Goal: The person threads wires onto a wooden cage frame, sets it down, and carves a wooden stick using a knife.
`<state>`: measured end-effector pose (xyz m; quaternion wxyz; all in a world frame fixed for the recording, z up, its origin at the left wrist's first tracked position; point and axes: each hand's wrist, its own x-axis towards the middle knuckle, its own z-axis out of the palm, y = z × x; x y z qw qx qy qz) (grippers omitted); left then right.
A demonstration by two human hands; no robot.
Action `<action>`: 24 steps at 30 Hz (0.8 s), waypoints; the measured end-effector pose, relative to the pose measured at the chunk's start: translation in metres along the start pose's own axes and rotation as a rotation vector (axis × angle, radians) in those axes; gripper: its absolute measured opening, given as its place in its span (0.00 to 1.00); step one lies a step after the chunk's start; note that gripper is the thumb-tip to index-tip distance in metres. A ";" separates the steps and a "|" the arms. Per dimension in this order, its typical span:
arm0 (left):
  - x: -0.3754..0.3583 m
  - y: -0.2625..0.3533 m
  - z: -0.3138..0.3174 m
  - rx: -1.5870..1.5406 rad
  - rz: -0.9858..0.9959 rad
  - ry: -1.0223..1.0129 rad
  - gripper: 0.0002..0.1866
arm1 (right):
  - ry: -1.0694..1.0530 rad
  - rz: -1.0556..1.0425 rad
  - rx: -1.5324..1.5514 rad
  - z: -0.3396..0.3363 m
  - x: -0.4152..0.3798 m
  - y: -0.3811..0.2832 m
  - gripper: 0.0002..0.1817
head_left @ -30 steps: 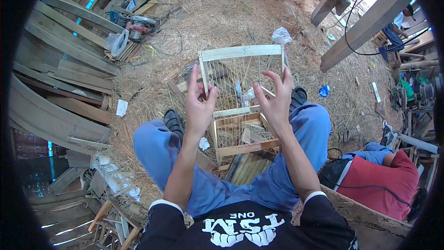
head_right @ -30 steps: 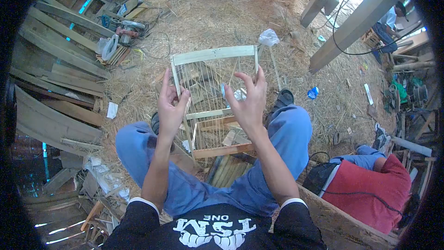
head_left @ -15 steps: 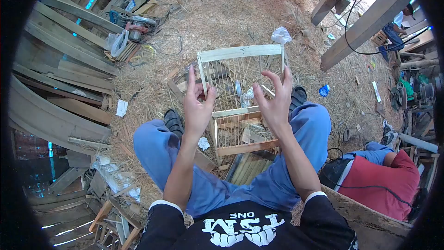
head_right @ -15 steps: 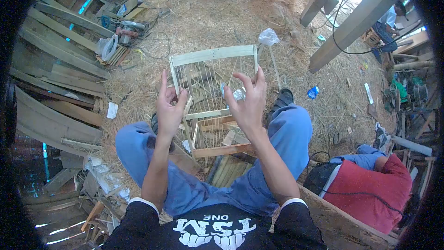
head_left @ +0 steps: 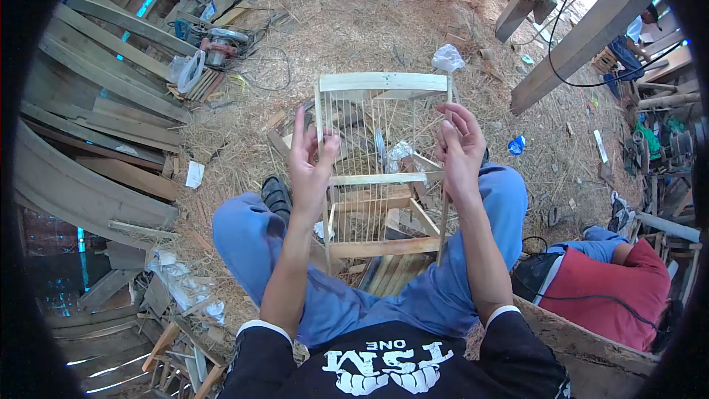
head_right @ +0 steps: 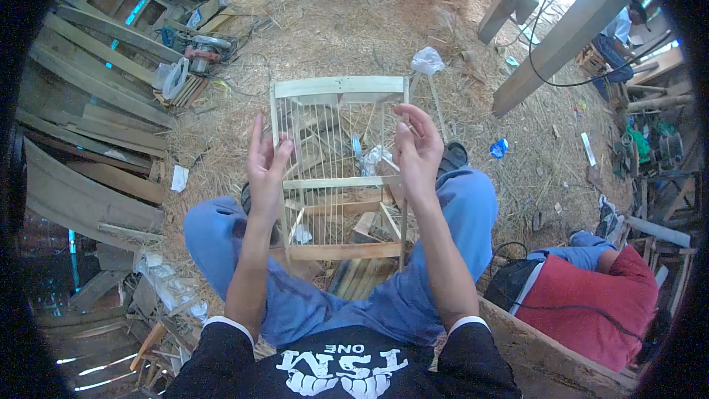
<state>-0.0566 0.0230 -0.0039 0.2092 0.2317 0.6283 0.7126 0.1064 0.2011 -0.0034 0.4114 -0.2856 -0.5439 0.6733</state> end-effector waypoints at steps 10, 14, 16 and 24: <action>-0.009 0.000 0.005 0.026 0.047 -0.290 0.31 | 0.255 -0.151 0.052 -0.015 0.012 -0.009 0.13; -0.015 0.005 0.006 0.079 0.074 -0.236 0.31 | 0.286 -0.149 0.066 -0.011 0.012 -0.005 0.13; -0.013 0.006 0.004 0.025 0.078 -0.213 0.30 | 0.218 -0.138 0.046 -0.014 0.012 0.001 0.15; -0.004 -0.002 0.006 -0.045 0.135 -0.011 0.27 | -0.013 -0.620 -1.018 0.015 -0.015 -0.003 0.31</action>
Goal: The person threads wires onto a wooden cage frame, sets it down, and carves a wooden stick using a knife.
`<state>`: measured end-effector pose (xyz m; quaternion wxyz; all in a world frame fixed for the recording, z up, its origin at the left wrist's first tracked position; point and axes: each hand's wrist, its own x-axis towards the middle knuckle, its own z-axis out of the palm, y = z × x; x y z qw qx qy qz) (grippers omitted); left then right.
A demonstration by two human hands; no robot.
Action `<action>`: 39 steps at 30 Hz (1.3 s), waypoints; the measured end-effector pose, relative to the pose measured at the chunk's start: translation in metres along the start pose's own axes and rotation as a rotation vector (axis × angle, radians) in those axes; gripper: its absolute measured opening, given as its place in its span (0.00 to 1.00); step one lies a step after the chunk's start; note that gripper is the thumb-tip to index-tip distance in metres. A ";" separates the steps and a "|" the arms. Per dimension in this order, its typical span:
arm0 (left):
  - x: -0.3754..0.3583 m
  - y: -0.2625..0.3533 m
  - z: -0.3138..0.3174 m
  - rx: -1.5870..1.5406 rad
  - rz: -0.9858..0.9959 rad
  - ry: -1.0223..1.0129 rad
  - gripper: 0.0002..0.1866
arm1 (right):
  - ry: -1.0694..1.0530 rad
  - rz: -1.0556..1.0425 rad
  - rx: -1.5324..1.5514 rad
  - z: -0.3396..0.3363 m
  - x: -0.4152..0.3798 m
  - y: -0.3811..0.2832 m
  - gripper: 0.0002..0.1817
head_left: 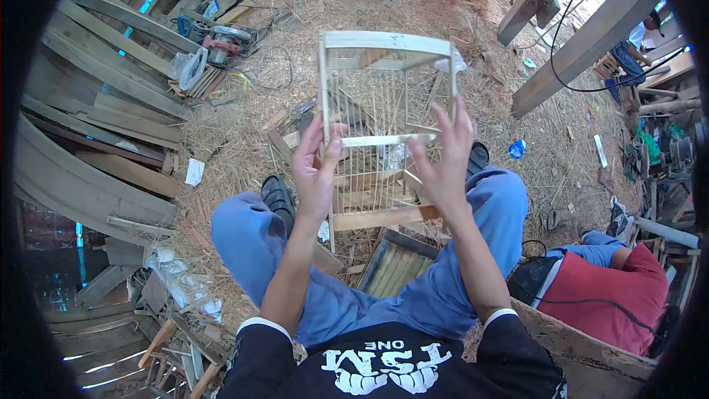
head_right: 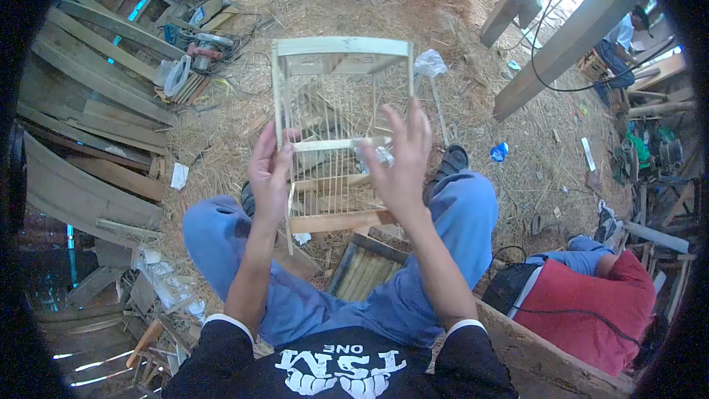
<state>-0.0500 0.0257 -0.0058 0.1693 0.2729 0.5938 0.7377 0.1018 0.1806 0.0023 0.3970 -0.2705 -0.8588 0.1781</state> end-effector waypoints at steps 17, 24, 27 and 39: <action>0.002 0.010 -0.004 0.069 -0.004 0.091 0.27 | -0.340 -0.319 -0.019 0.014 -0.014 -0.026 0.23; 0.001 0.009 -0.005 0.069 0.002 0.127 0.26 | -0.338 -0.283 0.181 0.014 -0.019 -0.031 0.15; 0.001 0.006 -0.004 0.054 0.001 0.153 0.27 | -0.275 -0.246 0.270 0.016 -0.019 -0.032 0.13; -0.016 0.002 0.016 0.180 0.128 0.120 0.26 | -0.164 -0.013 0.239 0.024 -0.019 -0.032 0.08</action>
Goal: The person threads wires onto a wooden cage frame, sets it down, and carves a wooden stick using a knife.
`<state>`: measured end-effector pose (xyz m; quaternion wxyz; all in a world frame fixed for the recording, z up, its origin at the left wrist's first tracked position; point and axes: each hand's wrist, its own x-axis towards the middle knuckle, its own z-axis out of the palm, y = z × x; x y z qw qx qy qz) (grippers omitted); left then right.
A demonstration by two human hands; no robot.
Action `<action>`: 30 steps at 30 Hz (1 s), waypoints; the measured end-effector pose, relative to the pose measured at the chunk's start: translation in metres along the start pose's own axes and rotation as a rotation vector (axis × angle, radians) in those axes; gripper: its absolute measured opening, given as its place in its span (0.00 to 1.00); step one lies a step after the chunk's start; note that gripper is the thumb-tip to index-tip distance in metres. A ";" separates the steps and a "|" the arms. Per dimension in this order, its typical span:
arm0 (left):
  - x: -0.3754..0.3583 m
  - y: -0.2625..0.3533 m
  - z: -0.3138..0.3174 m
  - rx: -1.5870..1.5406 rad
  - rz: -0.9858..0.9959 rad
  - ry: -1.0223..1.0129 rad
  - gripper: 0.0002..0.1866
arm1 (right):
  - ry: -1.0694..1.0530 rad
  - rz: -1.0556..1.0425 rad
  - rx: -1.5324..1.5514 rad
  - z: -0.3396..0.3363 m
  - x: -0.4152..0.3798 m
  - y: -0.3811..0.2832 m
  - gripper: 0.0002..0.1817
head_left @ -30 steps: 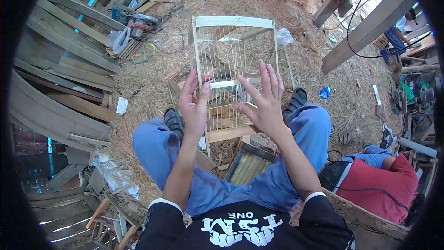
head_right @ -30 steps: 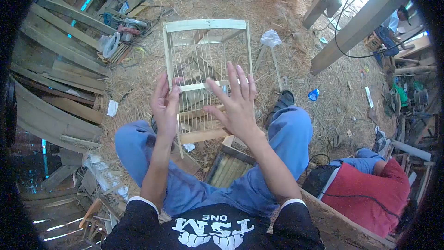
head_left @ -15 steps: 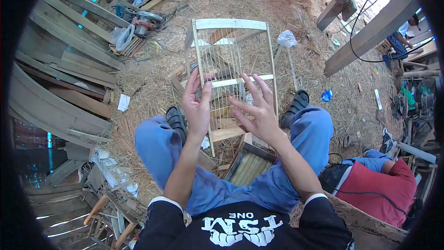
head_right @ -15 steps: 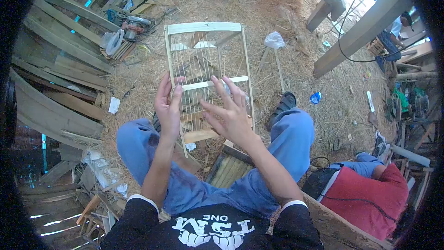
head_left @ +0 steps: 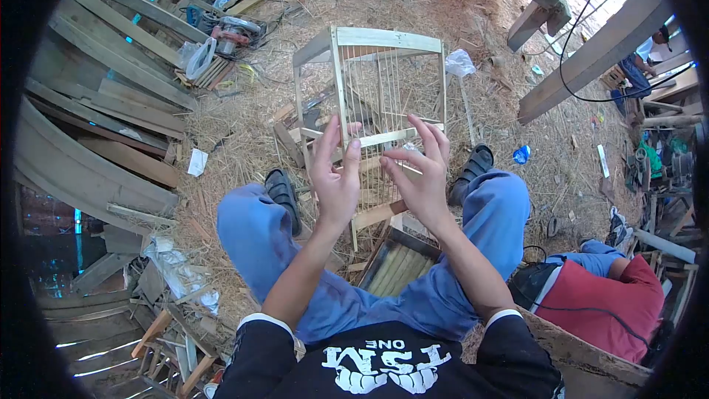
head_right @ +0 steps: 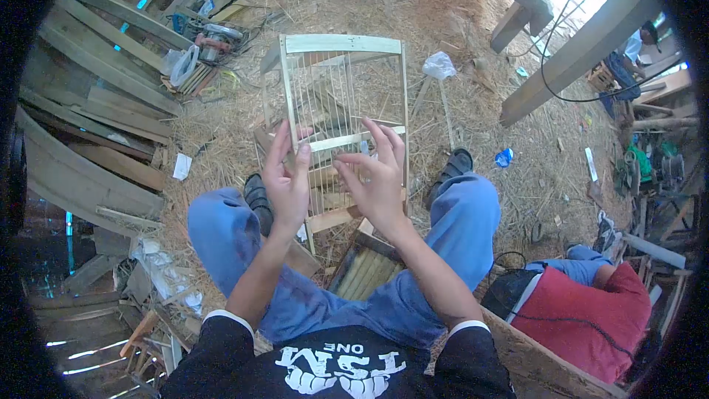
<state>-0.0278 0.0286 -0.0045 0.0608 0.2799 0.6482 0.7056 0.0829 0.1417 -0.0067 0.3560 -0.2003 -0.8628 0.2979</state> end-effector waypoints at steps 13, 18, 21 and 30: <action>-0.010 -0.012 0.001 0.228 0.117 -0.003 0.27 | -0.047 -0.001 -0.043 0.007 -0.008 -0.004 0.06; -0.007 -0.006 0.001 0.184 0.066 0.021 0.27 | -0.009 0.027 -0.065 -0.002 -0.006 -0.003 0.07; -0.007 -0.005 0.005 0.076 0.026 0.061 0.27 | 0.024 0.033 -0.053 -0.007 -0.004 0.004 0.08; 0.000 0.003 0.002 -0.023 -0.007 0.072 0.27 | 0.056 0.008 -0.098 -0.008 -0.001 0.010 0.06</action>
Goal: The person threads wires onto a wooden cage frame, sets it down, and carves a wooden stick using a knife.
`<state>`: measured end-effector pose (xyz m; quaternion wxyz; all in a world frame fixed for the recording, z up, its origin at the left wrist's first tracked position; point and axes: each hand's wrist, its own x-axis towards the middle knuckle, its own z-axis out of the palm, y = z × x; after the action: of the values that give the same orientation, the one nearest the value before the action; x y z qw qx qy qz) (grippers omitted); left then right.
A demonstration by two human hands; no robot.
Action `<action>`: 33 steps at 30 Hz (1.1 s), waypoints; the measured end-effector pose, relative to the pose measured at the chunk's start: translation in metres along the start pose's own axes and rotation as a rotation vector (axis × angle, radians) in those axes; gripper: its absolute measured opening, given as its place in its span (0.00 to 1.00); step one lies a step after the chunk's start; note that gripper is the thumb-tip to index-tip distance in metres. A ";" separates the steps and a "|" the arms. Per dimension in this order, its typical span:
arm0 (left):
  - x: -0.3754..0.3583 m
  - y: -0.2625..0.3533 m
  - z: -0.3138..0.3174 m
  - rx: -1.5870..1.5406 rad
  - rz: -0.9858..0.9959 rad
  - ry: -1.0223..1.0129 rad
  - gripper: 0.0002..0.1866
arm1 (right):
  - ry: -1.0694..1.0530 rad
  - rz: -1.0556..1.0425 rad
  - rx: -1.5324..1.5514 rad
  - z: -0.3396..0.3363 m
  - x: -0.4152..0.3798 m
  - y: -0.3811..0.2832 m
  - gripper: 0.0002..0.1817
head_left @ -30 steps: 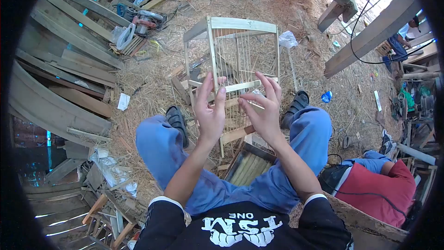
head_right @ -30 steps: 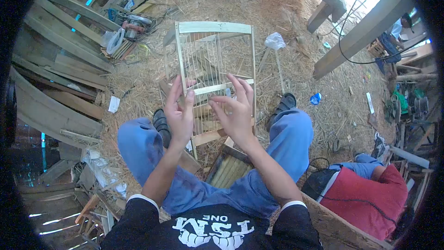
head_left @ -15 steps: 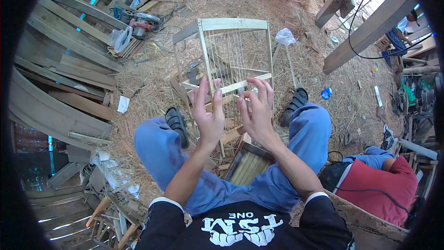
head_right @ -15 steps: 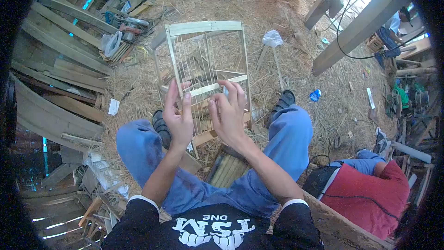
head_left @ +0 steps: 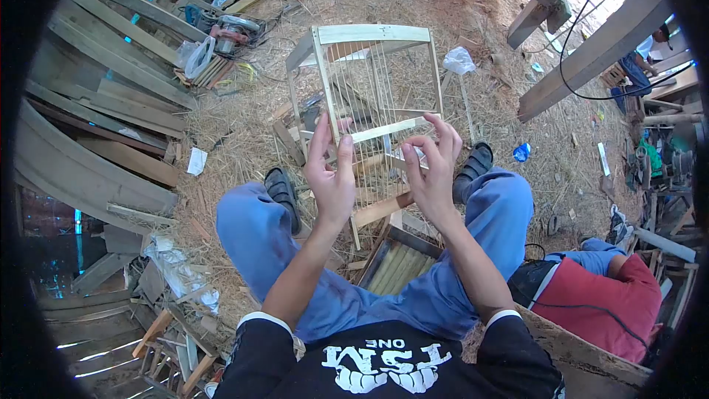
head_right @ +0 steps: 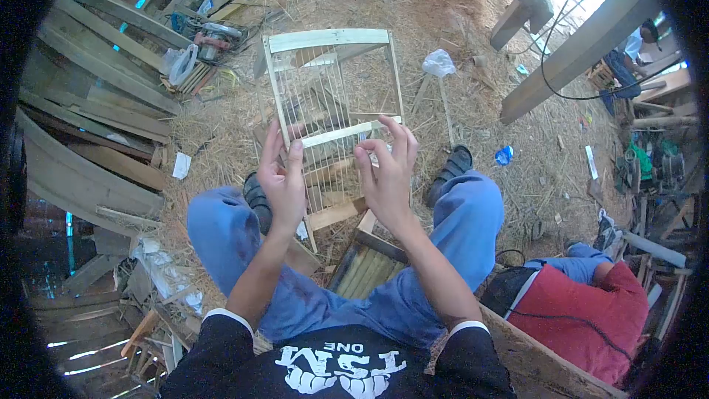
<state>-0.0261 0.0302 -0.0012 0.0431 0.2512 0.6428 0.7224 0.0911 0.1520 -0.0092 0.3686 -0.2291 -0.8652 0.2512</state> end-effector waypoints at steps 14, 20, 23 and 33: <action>0.002 0.000 -0.006 0.010 -0.037 0.021 0.26 | -0.112 -0.211 0.070 -0.002 0.000 -0.011 0.11; 0.003 -0.001 -0.007 0.011 -0.025 0.036 0.26 | -0.132 -0.267 0.037 -0.001 -0.002 -0.010 0.11; 0.002 -0.008 -0.008 0.046 -0.004 0.022 0.26 | -0.148 -0.254 0.016 0.005 -0.006 -0.008 0.12; 0.000 -0.001 -0.003 0.024 -0.022 -0.006 0.27 | -0.088 -0.239 -0.001 0.004 0.002 -0.003 0.07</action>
<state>-0.0273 0.0276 -0.0021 0.0498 0.2468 0.6539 0.7134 0.0862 0.1500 -0.0091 0.3575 -0.1134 -0.9017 0.2150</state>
